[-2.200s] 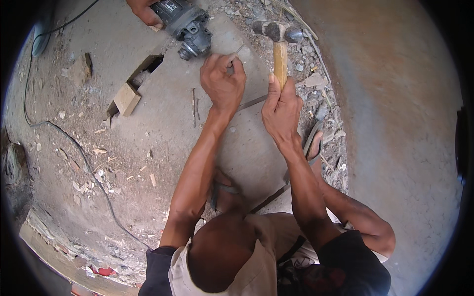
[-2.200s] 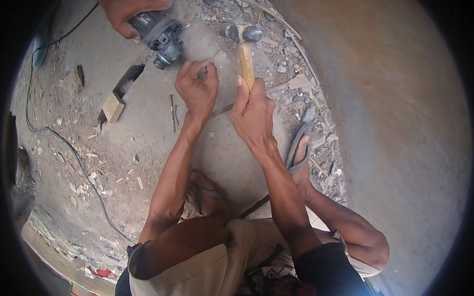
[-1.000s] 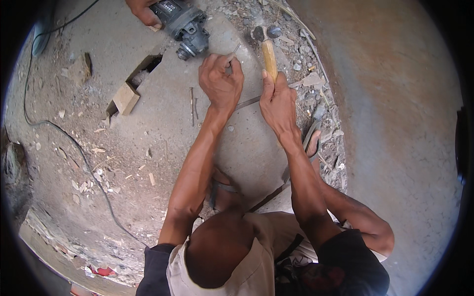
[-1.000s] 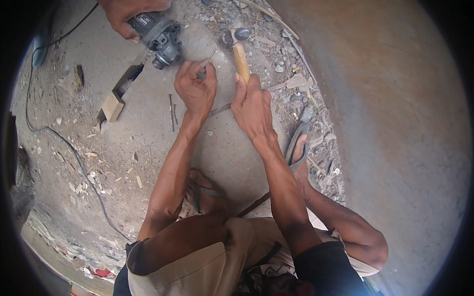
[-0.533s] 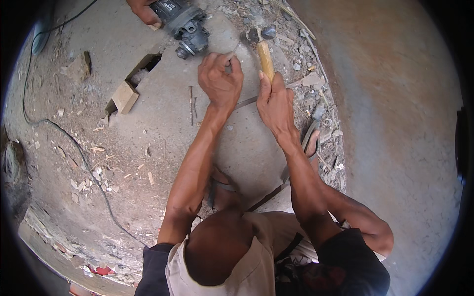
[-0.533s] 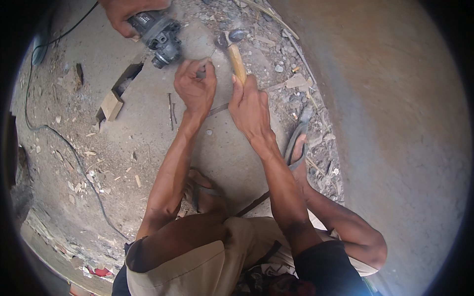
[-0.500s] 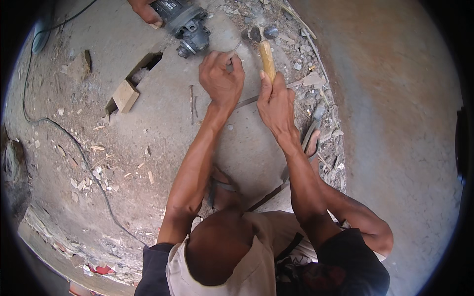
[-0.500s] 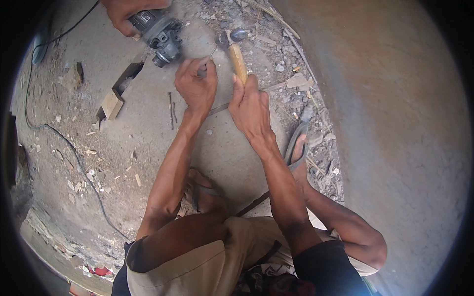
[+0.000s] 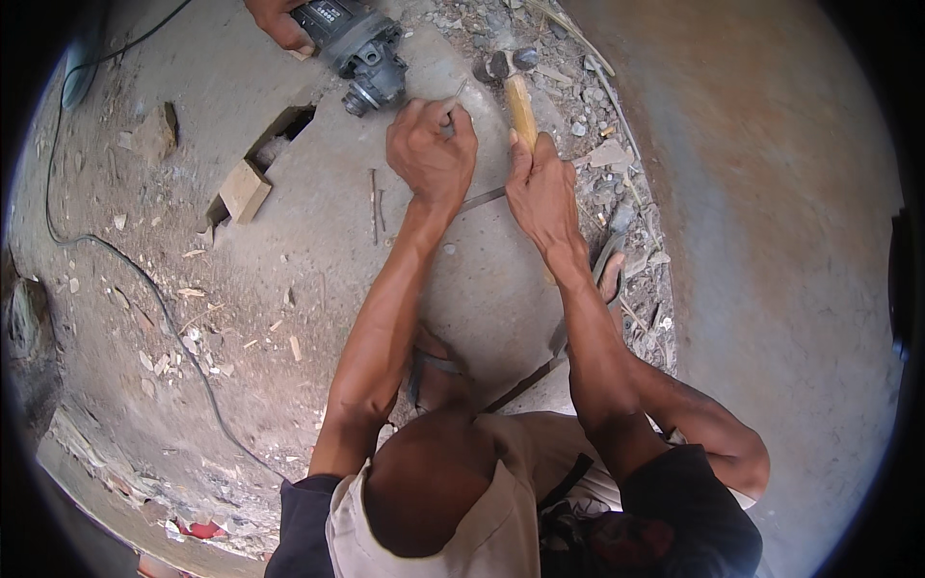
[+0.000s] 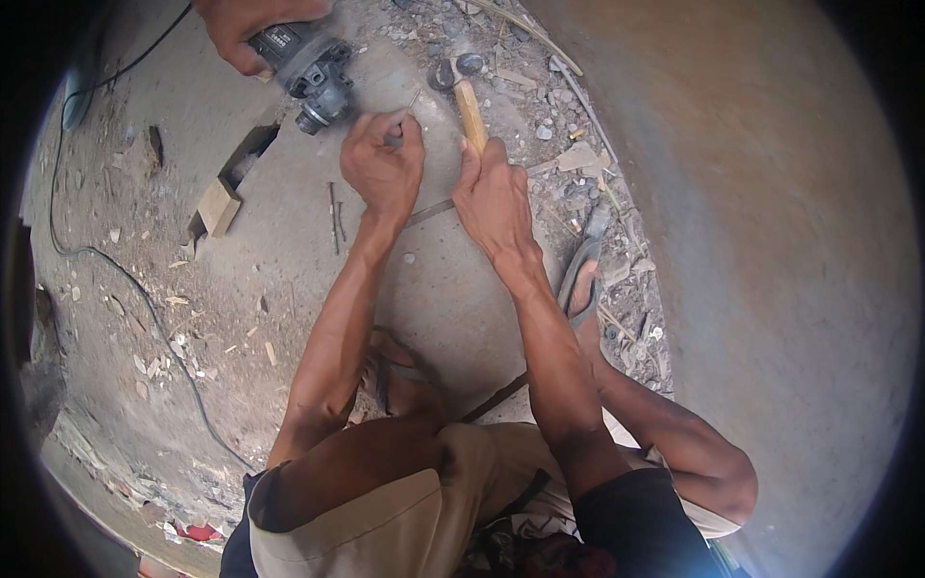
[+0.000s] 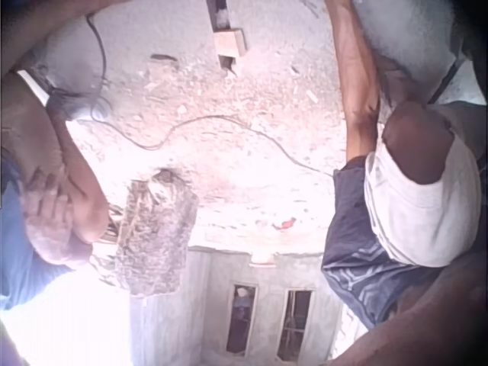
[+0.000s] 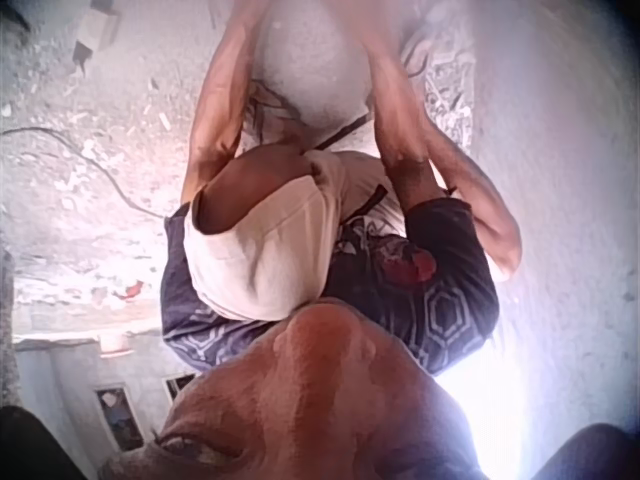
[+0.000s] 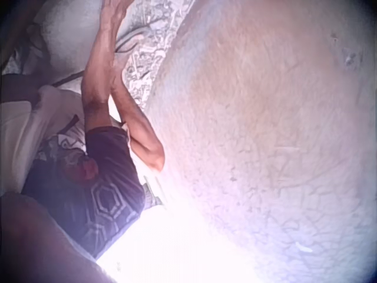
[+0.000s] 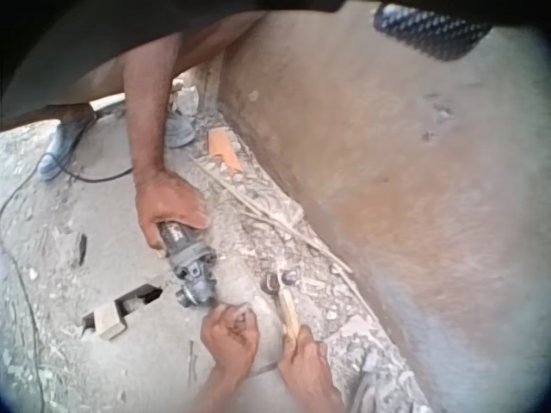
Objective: The person uses a hammer to tap a small metal pin into a hole on a handheld power tool. They repeatedly adjust the pin and strike it to secure it in place.
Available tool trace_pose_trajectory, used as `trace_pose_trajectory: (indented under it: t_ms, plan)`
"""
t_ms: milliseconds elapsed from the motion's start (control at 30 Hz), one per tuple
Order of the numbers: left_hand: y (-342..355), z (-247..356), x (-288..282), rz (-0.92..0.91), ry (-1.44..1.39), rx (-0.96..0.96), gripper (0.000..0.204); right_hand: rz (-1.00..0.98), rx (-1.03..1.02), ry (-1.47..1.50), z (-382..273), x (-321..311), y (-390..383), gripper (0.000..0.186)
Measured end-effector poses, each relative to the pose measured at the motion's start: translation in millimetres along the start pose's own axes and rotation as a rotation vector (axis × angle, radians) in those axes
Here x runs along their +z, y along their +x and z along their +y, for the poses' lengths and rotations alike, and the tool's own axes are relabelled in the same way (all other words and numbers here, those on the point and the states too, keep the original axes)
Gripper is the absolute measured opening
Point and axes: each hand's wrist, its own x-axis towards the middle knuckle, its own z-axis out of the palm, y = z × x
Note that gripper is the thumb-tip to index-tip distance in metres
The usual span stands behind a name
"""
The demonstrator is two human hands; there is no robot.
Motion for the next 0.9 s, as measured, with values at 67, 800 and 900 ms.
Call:
trace_pose_trajectory:
  t_ms: [67,800,900]
  plan:
    - [1,2,-1,0.007,-0.029,-0.024,0.002,-0.015,0.013,0.011,-6,-10,5,0.033]
    - [1,2,-1,-0.018,-0.016,-0.04,0.003,0.053,-0.093,0.108,-1,2,-4,0.033]
    - [0,-1,1,0.0,-0.04,-0.032,0.004,-0.01,-0.046,0.007,-4,-9,6,0.032]
